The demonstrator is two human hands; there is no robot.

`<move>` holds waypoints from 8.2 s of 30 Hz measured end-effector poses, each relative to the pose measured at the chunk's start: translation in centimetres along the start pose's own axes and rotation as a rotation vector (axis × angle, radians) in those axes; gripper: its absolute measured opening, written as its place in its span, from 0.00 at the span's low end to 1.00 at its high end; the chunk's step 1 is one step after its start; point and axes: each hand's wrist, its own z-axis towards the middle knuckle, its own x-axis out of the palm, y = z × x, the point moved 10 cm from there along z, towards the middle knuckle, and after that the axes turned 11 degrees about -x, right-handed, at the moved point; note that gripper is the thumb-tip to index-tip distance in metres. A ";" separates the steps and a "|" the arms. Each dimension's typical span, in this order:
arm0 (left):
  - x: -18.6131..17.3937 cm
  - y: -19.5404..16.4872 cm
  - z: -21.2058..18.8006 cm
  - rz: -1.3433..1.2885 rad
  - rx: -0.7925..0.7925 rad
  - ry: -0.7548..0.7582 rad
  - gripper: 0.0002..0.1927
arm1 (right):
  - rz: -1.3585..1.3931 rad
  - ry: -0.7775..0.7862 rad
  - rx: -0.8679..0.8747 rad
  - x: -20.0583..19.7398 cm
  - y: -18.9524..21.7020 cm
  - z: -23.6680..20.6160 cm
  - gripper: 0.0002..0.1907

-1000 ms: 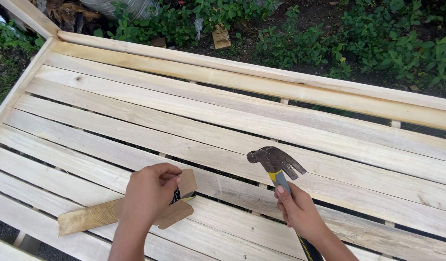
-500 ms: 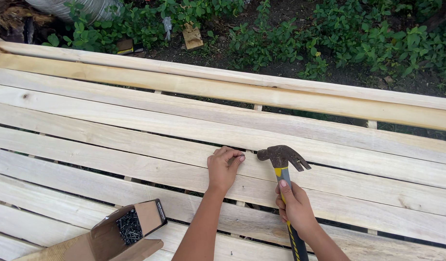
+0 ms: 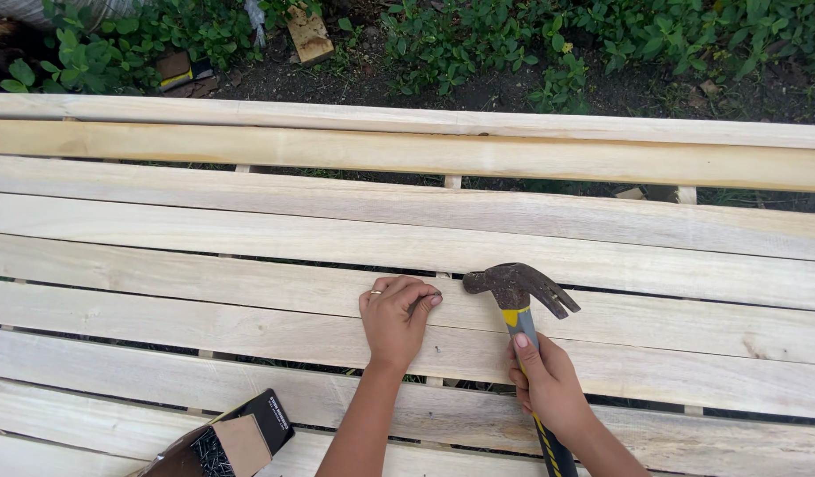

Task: The person hammers nails into a slatted wooden frame outdoors. They take nails from a cardboard box, position each nail on a wood slat, and drive it in with a claw hammer, working along the frame.

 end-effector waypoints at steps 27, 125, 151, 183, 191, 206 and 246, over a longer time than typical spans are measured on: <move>0.2 -0.5 -0.5 0.009 0.098 0.005 0.04 | -0.326 -0.029 -0.102 0.4 2.7 -1.1 0.25; -3.2 -4.5 -11.3 -0.257 -0.159 0.436 0.04 | -0.242 0.201 -0.121 6.6 6.4 -4.6 0.11; -2.1 -2.8 -4.4 -0.141 -0.269 0.329 0.07 | -0.527 -0.132 -0.152 -2.6 7.5 0.8 0.14; 0.4 0.6 4.0 -0.019 0.033 -0.057 0.08 | -1.162 -0.209 -1.150 8.0 15.4 6.0 0.23; 1.5 -4.0 4.8 0.092 0.262 -0.041 0.03 | -0.771 -0.124 -1.188 6.3 16.1 5.0 0.16; 1.9 -3.0 4.6 0.002 0.293 -0.014 0.09 | -0.795 -0.304 -1.157 7.2 16.0 5.8 0.04; 1.5 -2.6 6.3 -0.129 0.099 0.031 0.05 | -0.717 -0.203 -0.236 -3.6 10.7 1.2 0.27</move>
